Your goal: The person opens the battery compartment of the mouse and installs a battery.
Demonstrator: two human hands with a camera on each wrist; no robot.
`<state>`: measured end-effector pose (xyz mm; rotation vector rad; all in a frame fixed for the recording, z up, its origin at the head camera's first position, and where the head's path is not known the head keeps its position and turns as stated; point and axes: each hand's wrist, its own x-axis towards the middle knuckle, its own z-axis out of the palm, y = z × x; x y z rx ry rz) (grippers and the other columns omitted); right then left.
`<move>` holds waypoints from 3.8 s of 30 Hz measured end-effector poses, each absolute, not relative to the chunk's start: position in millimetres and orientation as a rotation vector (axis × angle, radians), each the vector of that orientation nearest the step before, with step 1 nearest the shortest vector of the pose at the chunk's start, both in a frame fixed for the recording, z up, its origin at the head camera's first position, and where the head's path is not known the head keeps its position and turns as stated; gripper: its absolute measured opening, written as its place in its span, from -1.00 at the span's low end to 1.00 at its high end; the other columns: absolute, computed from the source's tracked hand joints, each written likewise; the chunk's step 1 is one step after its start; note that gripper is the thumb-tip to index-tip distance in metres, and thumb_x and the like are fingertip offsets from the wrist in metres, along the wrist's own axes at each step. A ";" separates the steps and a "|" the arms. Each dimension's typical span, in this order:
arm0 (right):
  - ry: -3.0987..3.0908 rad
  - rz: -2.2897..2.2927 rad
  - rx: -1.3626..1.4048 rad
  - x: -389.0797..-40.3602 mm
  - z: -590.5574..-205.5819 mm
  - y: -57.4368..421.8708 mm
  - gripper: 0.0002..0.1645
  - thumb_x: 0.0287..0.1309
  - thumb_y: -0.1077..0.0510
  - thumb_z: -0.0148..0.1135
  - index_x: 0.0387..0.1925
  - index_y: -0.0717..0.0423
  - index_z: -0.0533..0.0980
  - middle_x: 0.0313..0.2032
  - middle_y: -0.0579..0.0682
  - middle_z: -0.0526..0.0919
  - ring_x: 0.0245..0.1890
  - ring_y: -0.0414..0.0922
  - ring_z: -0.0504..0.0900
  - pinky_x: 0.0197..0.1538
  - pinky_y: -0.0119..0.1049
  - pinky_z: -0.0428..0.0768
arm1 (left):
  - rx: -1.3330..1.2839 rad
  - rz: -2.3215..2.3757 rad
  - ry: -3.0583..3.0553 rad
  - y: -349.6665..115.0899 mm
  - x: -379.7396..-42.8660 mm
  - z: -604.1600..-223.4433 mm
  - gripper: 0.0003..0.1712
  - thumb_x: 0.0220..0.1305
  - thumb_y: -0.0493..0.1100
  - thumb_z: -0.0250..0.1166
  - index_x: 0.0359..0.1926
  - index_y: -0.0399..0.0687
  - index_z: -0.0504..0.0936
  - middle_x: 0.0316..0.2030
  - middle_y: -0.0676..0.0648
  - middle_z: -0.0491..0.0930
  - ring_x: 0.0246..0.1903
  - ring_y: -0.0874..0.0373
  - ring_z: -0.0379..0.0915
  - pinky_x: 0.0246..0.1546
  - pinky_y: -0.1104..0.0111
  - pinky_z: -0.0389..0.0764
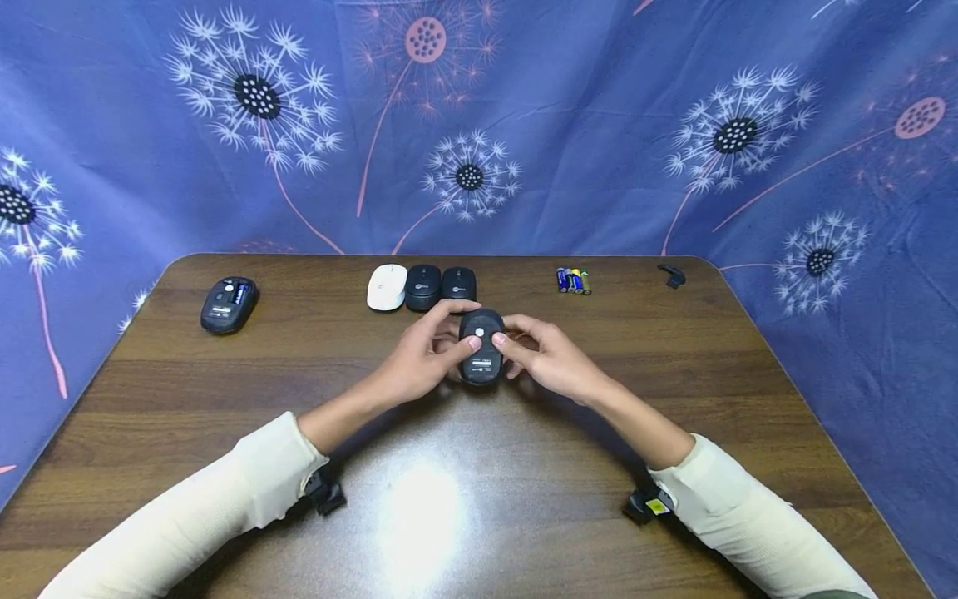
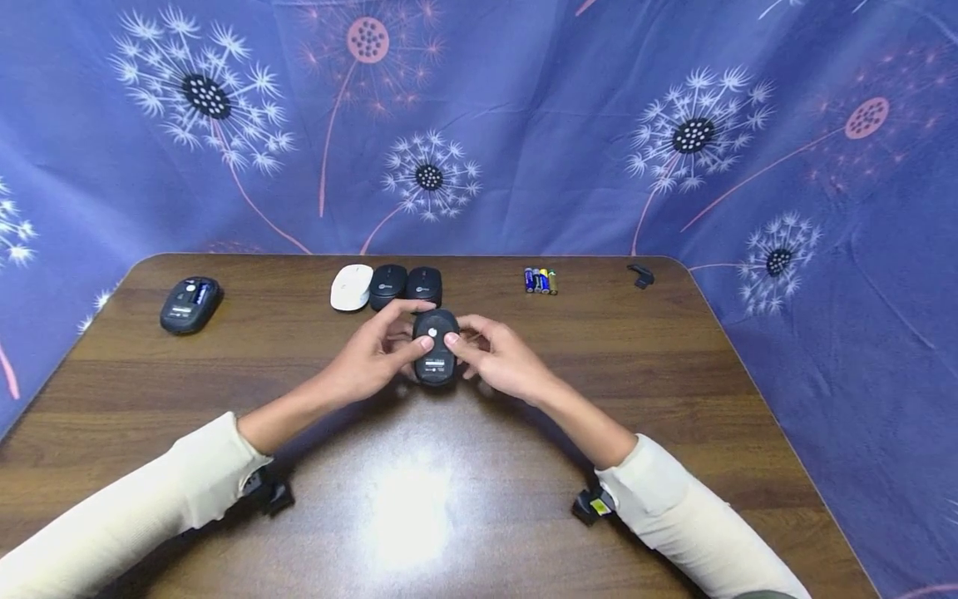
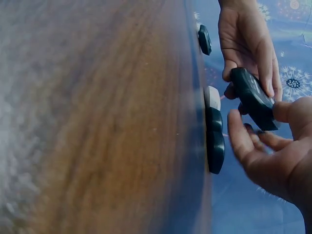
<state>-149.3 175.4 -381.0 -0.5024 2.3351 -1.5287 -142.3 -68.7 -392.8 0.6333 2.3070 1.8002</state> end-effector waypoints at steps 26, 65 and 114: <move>2.392 -1.636 -0.502 -147.7 -378.6 169.1 -0.39 0.50 0.28 0.47 0.50 0.10 0.59 0.35 0.28 0.73 -0.14 0.03 0.95 -0.23 0.07 0.94 | 0.407 1.914 2.081 -62.0 -142.5 -394.3 -0.38 0.60 -0.31 0.40 0.58 -0.10 0.49 -0.09 -0.34 0.78 -0.28 0.12 0.82 -0.27 0.10 0.96; 2.767 -1.563 -0.445 -156.7 -378.3 204.6 -0.45 0.47 0.21 0.53 0.41 0.15 0.67 -0.11 0.24 0.91 -0.29 -0.32 0.82 -0.25 -0.52 0.76 | 0.379 1.851 2.006 -71.8 -147.3 -395.7 -0.38 0.63 -0.31 0.37 0.60 -0.10 0.47 -0.05 -0.34 0.77 -0.24 0.07 0.82 -0.28 0.16 0.96; 2.671 -1.475 0.111 -202.3 -389.6 396.9 -0.17 0.63 -0.02 0.40 0.68 0.26 0.35 -0.32 -0.53 0.80 -0.29 -0.43 0.81 -0.16 -0.43 0.85 | 0.338 1.876 1.987 -76.7 -146.3 -396.6 -0.36 0.64 -0.29 0.37 0.62 -0.08 0.46 -0.01 -0.36 0.80 -0.19 0.07 0.84 -0.22 0.17 0.96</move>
